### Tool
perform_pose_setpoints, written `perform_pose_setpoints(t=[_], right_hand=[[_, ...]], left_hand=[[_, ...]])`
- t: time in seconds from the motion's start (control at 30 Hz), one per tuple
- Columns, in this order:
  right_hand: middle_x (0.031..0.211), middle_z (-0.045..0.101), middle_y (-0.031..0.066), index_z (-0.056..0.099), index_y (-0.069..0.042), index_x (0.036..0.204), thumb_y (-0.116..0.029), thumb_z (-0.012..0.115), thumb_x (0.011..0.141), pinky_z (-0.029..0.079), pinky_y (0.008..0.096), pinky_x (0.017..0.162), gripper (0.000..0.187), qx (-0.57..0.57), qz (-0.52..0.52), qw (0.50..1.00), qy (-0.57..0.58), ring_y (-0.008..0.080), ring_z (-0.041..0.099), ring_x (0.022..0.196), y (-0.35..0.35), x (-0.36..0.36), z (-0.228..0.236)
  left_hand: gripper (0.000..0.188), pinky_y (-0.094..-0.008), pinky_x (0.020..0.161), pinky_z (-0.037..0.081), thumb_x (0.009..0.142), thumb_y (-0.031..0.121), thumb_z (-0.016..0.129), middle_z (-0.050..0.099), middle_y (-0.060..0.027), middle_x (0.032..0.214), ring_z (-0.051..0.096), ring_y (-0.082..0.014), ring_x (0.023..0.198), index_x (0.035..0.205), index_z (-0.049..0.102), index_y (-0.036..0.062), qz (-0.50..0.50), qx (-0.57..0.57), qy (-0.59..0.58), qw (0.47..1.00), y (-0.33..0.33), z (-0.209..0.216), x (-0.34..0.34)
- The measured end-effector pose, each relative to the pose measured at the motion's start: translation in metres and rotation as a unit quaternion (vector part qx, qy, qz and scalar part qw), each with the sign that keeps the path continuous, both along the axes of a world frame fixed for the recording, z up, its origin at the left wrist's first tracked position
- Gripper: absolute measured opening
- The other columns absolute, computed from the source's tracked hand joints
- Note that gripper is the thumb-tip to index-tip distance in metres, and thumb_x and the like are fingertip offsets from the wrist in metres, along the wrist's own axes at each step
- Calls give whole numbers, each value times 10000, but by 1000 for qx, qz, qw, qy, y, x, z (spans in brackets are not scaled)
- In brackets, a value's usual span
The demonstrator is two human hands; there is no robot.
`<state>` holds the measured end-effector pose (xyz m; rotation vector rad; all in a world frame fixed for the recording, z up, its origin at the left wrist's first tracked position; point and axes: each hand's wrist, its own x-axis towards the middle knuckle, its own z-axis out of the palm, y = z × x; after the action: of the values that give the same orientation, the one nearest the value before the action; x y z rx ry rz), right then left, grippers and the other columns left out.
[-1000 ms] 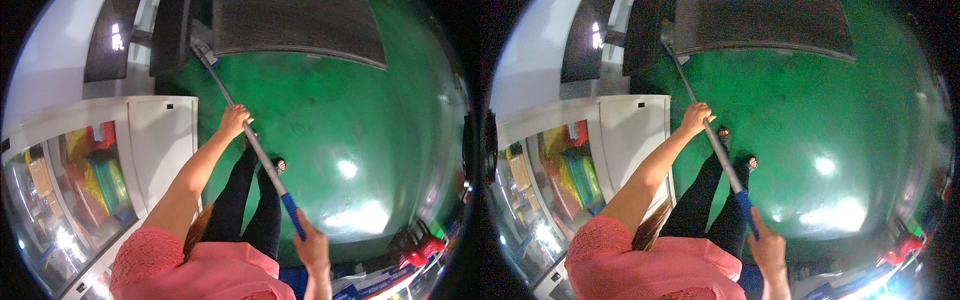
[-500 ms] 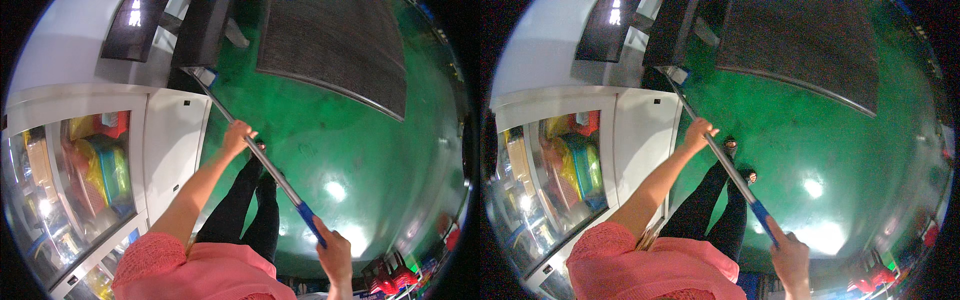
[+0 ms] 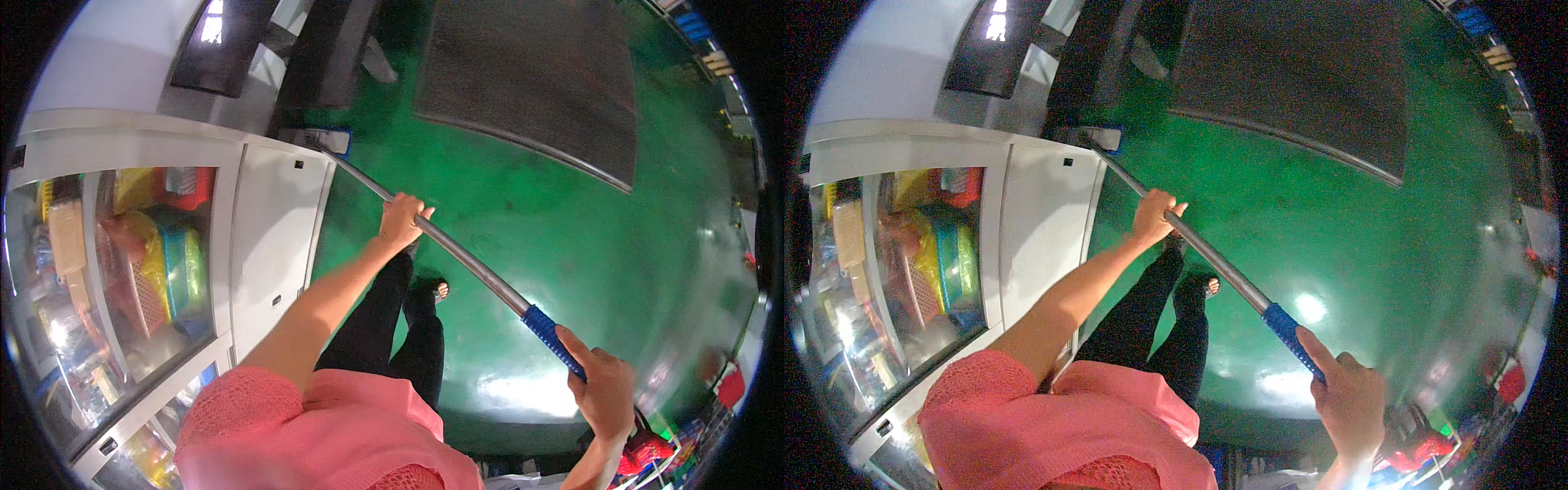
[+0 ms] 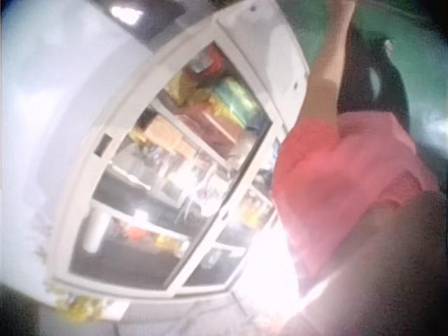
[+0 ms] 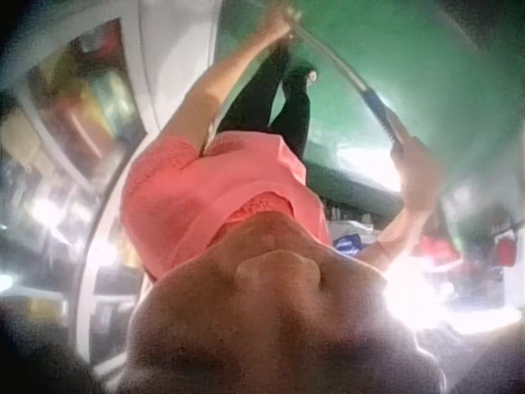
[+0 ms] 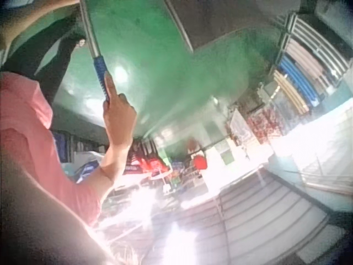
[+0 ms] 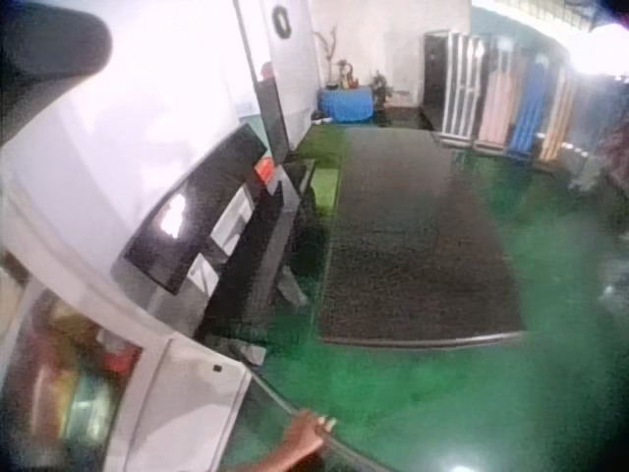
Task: The person mops a green floor in a commercial space using a flat mop with a long handle. They move the mop back and forth across the floor, navigating around furniture, a Christmas tree, and display racks.
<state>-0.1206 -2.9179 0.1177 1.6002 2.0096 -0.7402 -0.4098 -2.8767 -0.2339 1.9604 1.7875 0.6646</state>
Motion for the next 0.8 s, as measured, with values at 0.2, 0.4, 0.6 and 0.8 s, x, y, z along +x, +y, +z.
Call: perform_pose_setpoints(t=[0.2,0.4,0.6,0.8], right_hand=[[672,553,144,450,-241,1239,-97,636,685,432,423,557,603,-49,-144,988,12,330,560,602,-71,30,23],[794,595,168,505,-173,1204,-7,636,617,446,373,593,623,22,-221,975,-15,317,578,647,-142,115,75],[929,562,154,462,-127,1237,-23,581,674,431,348,691,585,52,-210,972,-97,283,559,773,-207,214,123],[1102,523,137,409,-92,1276,-37,510,754,411,336,816,534,25,-242,965,-96,271,530,941,-260,271,143]], left_hand=[[316,-429,509,391,682,204,669,474,-77,545,500,-282,594,515,437,70,-157,6,-9,988,-13,13,47],[317,-418,506,379,686,208,655,482,-72,540,502,-256,587,507,432,70,-159,60,-61,984,-43,51,194],[302,-429,564,325,726,224,621,485,-65,564,485,-271,652,513,455,89,-151,49,-132,978,-83,85,344],[211,-432,622,343,694,212,632,498,-40,597,503,-256,734,556,518,101,-212,-11,-126,969,-121,103,435]])
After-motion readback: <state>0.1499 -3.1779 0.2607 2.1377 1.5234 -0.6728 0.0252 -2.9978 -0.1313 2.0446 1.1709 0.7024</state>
